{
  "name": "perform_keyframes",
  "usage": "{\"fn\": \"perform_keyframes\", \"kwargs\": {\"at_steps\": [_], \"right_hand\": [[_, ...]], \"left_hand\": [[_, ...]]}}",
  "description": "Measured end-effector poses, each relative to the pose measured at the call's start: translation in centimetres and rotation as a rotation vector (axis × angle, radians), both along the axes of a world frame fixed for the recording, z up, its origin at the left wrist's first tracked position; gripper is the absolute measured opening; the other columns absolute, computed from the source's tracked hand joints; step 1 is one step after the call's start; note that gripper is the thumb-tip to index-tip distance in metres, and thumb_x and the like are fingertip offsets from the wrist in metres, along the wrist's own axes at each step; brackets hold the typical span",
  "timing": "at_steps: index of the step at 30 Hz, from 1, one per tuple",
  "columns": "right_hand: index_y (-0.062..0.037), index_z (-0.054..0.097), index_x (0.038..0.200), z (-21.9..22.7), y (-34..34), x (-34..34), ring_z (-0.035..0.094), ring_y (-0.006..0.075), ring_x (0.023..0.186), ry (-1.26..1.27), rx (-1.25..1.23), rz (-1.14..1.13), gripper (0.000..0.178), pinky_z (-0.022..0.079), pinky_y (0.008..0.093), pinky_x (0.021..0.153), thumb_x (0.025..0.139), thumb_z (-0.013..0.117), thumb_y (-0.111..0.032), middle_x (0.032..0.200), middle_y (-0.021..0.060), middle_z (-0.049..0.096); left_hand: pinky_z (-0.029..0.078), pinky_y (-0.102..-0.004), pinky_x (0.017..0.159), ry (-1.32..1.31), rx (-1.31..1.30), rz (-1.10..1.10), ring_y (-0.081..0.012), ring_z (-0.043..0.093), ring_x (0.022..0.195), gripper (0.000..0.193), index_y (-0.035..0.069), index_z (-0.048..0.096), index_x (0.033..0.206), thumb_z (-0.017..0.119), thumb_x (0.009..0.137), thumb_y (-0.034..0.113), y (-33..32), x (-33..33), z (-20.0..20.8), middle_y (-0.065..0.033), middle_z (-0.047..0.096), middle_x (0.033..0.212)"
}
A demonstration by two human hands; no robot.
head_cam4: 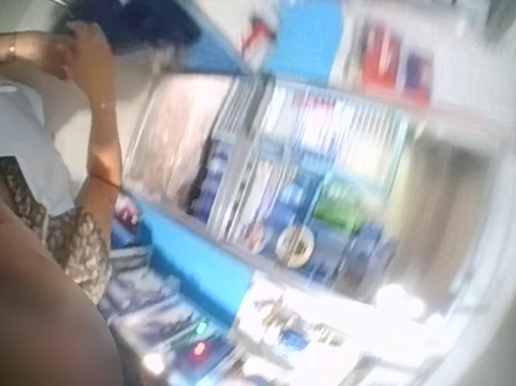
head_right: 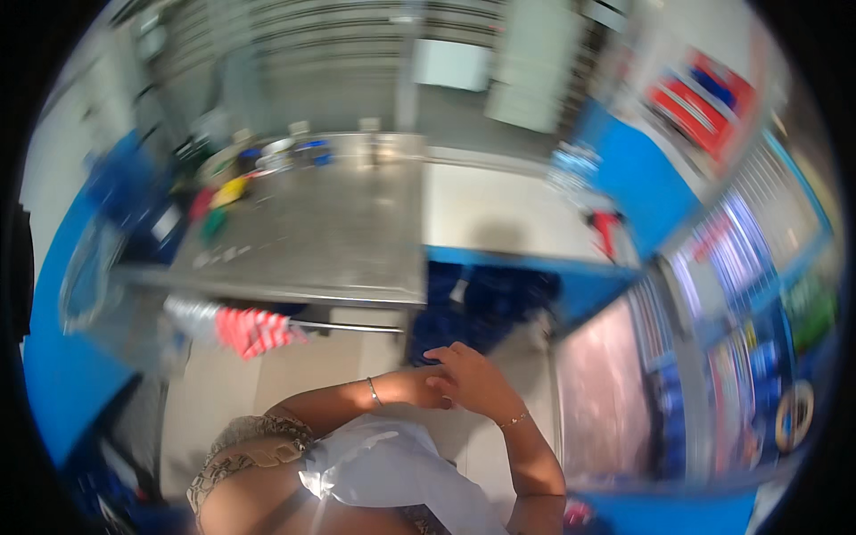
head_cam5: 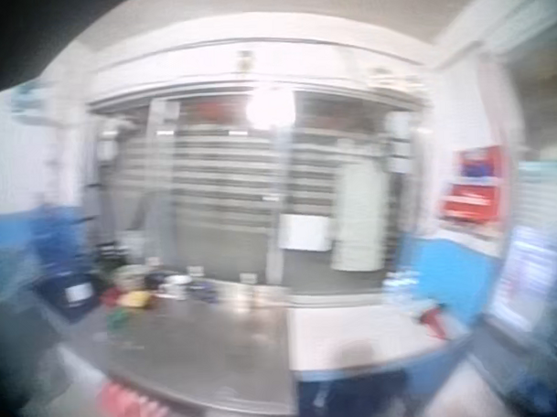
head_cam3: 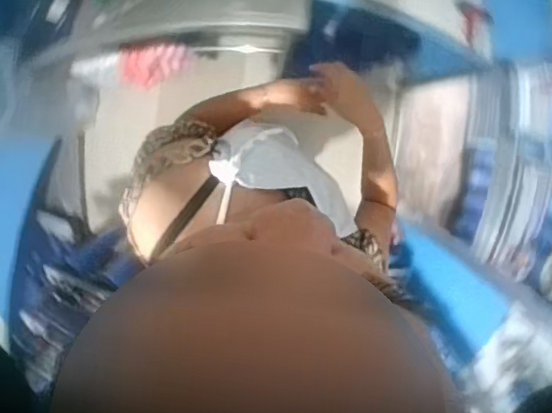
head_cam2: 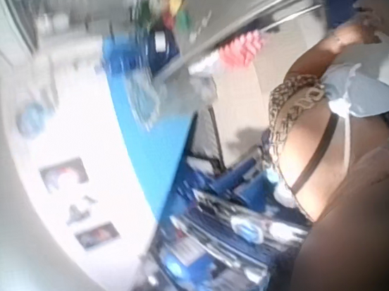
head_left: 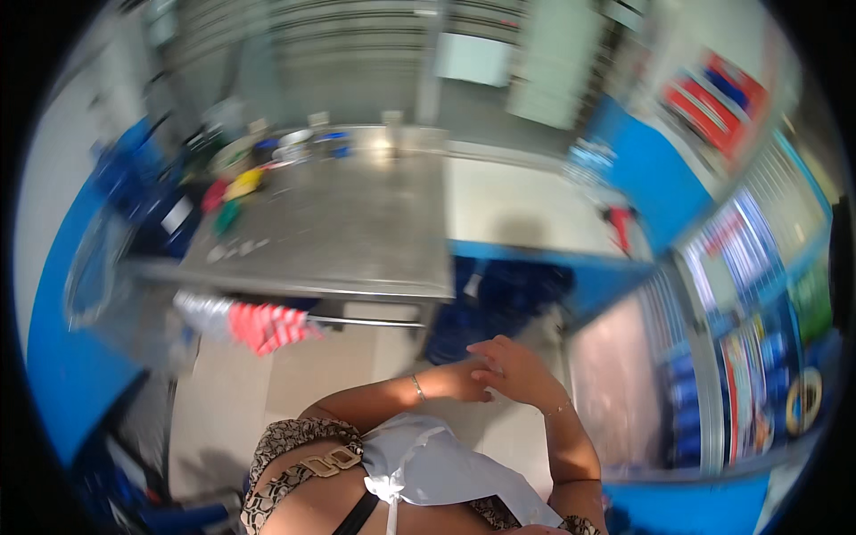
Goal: The person fills a large blue water dispenser bottle at a sink using a hose and tap. They rinse the bottle, insert the hose, and fill it with water. The person then removes the hose, shakes the bottle, and places it on the floor.
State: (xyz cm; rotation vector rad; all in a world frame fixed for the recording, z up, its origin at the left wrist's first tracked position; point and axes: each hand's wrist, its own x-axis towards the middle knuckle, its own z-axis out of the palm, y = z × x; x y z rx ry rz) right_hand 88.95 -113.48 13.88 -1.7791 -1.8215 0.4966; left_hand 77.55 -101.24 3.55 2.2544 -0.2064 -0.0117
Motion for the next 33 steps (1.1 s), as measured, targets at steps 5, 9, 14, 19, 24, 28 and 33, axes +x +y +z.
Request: {"fn": "perform_keyframes", "kwargs": {"at_steps": [5, 9, 14, 19, 24, 28, 33], "right_hand": [[-0.0073, 0.062, 0.124, 0.3, 23.0, -16.1, 0.066, 0.0303, 0.093, 0.060, -0.179, 0.553, 0.040, 0.053, 0.0384, 0.079, 0.088, 0.069, -0.021, 0.101, 0.0139, 0.062], [-0.0066, 0.063, 0.123, -1.8, 34.9, -33.0, 0.061, 0.0350, 0.097, 0.099, -0.115, 0.903, 0.039, 0.050, 0.0418, 0.085, 0.087, 0.070, -0.020, 0.105, 0.0169, 0.061], [-0.0065, 0.063, 0.122, -3.9, 42.8, -47.0, 0.063, 0.0313, 0.096, 0.149, -0.120, 1.426, 0.039, 0.052, 0.0398, 0.085, 0.086, 0.072, -0.019, 0.107, 0.0153, 0.063], [-0.0065, 0.064, 0.121, -4.9, 45.9, -57.1, 0.065, 0.0274, 0.091, 0.074, -0.259, 1.739, 0.037, 0.053, 0.0365, 0.082, 0.086, 0.072, -0.015, 0.105, 0.0145, 0.064], [-0.0074, 0.065, 0.121, -5.1, 47.1, -65.3, 0.066, 0.0267, 0.096, 0.021, -0.279, 1.987, 0.036, 0.053, 0.0356, 0.085, 0.087, 0.072, -0.016, 0.104, 0.0137, 0.064], [-0.0064, 0.064, 0.120, -5.2, 47.2, -70.1, 0.066, 0.0286, 0.095, -0.032, -0.343, 2.195, 0.037, 0.053, 0.0369, 0.086, 0.086, 0.071, -0.018, 0.104, 0.0153, 0.065], [-0.0080, 0.064, 0.121, -6.1, 48.3, -79.8, 0.066, 0.0271, 0.094, -0.090, -0.382, 2.272, 0.036, 0.053, 0.0367, 0.086, 0.087, 0.071, -0.020, 0.104, 0.0149, 0.065]], "left_hand": [[0.051, -0.0410, 0.084, -0.181, -0.050, 0.523, -0.0322, 0.064, 0.097, 0.023, 0.000, 0.066, 0.103, 0.063, 0.082, 0.010, 16.5, -18.9, -2.2, -0.0182, 0.068, 0.102], [0.052, -0.0423, 0.084, -0.086, -0.013, 0.977, -0.0325, 0.065, 0.094, 0.025, 0.002, 0.067, 0.101, 0.067, 0.081, 0.017, 23.2, -35.9, -3.9, -0.0184, 0.069, 0.100], [0.050, -0.0421, 0.092, -0.014, 0.066, 1.393, -0.0333, 0.063, 0.102, 0.033, 0.004, 0.065, 0.112, 0.065, 0.087, 0.025, 24.3, -49.8, -6.7, -0.0179, 0.068, 0.111], [0.045, -0.0396, 0.102, 0.082, -0.264, 1.849, -0.0317, 0.059, 0.118, 0.046, 0.007, 0.059, 0.127, 0.066, 0.089, 0.032, 21.9, -58.0, -9.6, -0.0161, 0.062, 0.129], [0.053, -0.0384, 0.088, -0.467, -0.954, 2.223, -0.0232, 0.065, 0.099, 0.039, 0.009, 0.061, 0.125, 0.064, 0.090, 0.026, 19.6, -65.7, -13.4, -0.0082, 0.066, 0.118], [0.054, -0.0361, 0.083, -1.368, -1.302, 2.541, -0.0233, 0.067, 0.098, 0.031, 0.012, 0.058, 0.124, 0.059, 0.095, 0.021, 15.5, -73.0, -17.3, -0.0068, 0.066, 0.114], [0.054, -0.0400, 0.086, 0.336, -0.478, 3.520, -0.0358, 0.066, 0.099, 0.047, -0.001, 0.060, 0.121, 0.067, 0.084, 0.027, 10.8, -87.6, -19.5, -0.0179, 0.064, 0.117]]}}
